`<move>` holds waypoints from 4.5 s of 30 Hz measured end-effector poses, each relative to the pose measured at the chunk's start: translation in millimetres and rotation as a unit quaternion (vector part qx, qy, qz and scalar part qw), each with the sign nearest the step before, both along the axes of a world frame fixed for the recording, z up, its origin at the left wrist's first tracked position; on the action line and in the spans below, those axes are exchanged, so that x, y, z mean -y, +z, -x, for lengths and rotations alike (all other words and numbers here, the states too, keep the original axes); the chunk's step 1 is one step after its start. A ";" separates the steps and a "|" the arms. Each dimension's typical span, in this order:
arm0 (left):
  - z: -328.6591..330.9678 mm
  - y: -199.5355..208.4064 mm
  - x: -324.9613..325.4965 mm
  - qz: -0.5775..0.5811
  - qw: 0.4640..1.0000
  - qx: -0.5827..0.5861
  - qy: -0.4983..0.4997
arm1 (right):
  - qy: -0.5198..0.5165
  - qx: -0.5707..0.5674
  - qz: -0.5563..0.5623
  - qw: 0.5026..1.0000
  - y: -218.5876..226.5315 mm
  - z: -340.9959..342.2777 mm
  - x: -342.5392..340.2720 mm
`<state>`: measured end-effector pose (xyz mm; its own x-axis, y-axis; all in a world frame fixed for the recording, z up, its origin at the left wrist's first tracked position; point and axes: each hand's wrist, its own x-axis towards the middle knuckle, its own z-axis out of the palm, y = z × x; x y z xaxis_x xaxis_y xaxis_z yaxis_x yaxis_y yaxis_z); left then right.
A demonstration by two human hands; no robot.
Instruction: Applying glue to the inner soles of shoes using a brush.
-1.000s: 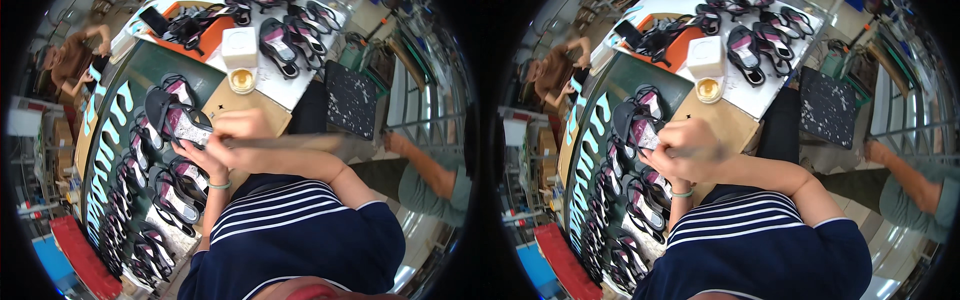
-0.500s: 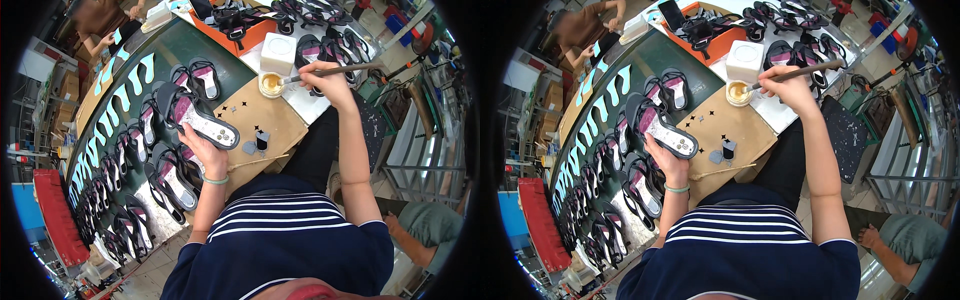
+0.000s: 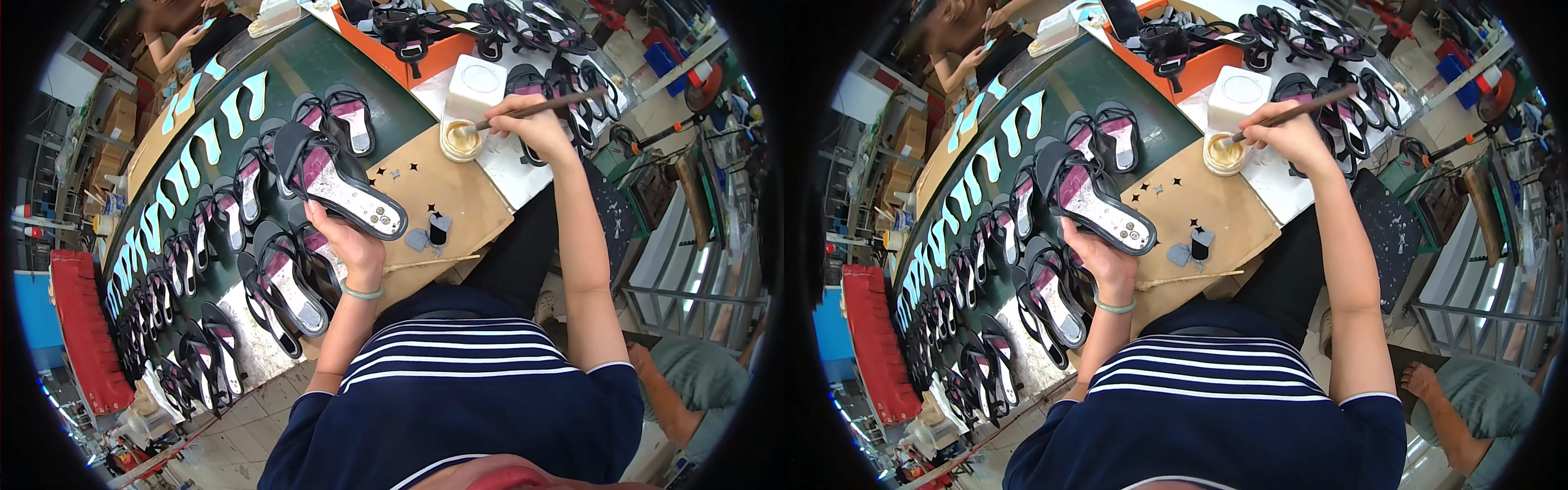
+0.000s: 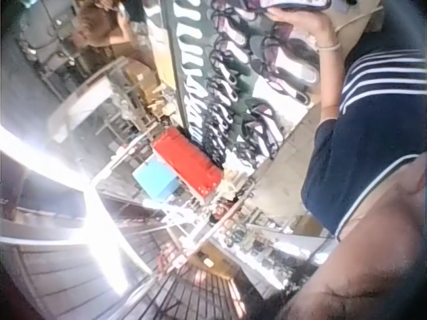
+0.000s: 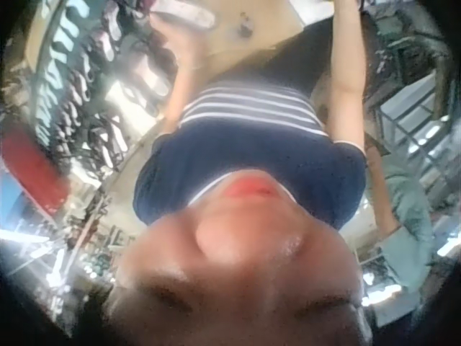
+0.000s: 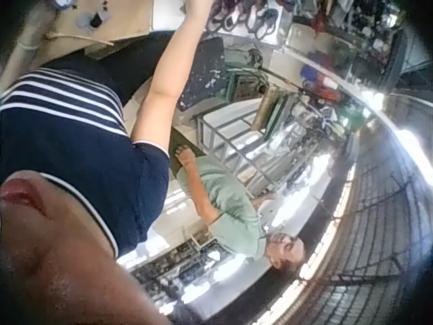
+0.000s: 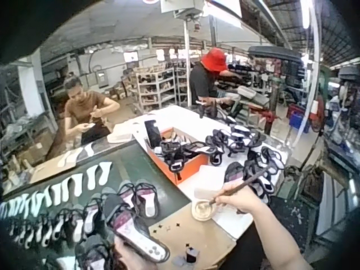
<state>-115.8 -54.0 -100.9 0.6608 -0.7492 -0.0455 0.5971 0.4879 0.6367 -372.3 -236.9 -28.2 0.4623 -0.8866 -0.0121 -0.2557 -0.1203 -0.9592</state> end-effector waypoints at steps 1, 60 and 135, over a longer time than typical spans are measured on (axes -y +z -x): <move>2.1 3.0 0.0 0.002 1.000 0.011 0.007 | -0.005 0.002 0.036 0.999 6.7 2.8 -3.5; 31.1 62.5 -6.8 -0.040 0.957 0.151 -0.245 | 0.217 0.121 0.167 0.954 38.4 -45.1 -45.7; 23.8 80.3 -6.8 -0.083 0.935 0.123 -0.323 | 0.610 0.100 0.084 0.781 116.0 -83.0 -60.2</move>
<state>-139.5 -47.2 -20.6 0.0795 -0.9916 -0.1022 0.5595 -0.0405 0.8279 -289.3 -176.7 87.8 0.9424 0.2350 0.2381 0.3013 -0.2866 -0.9095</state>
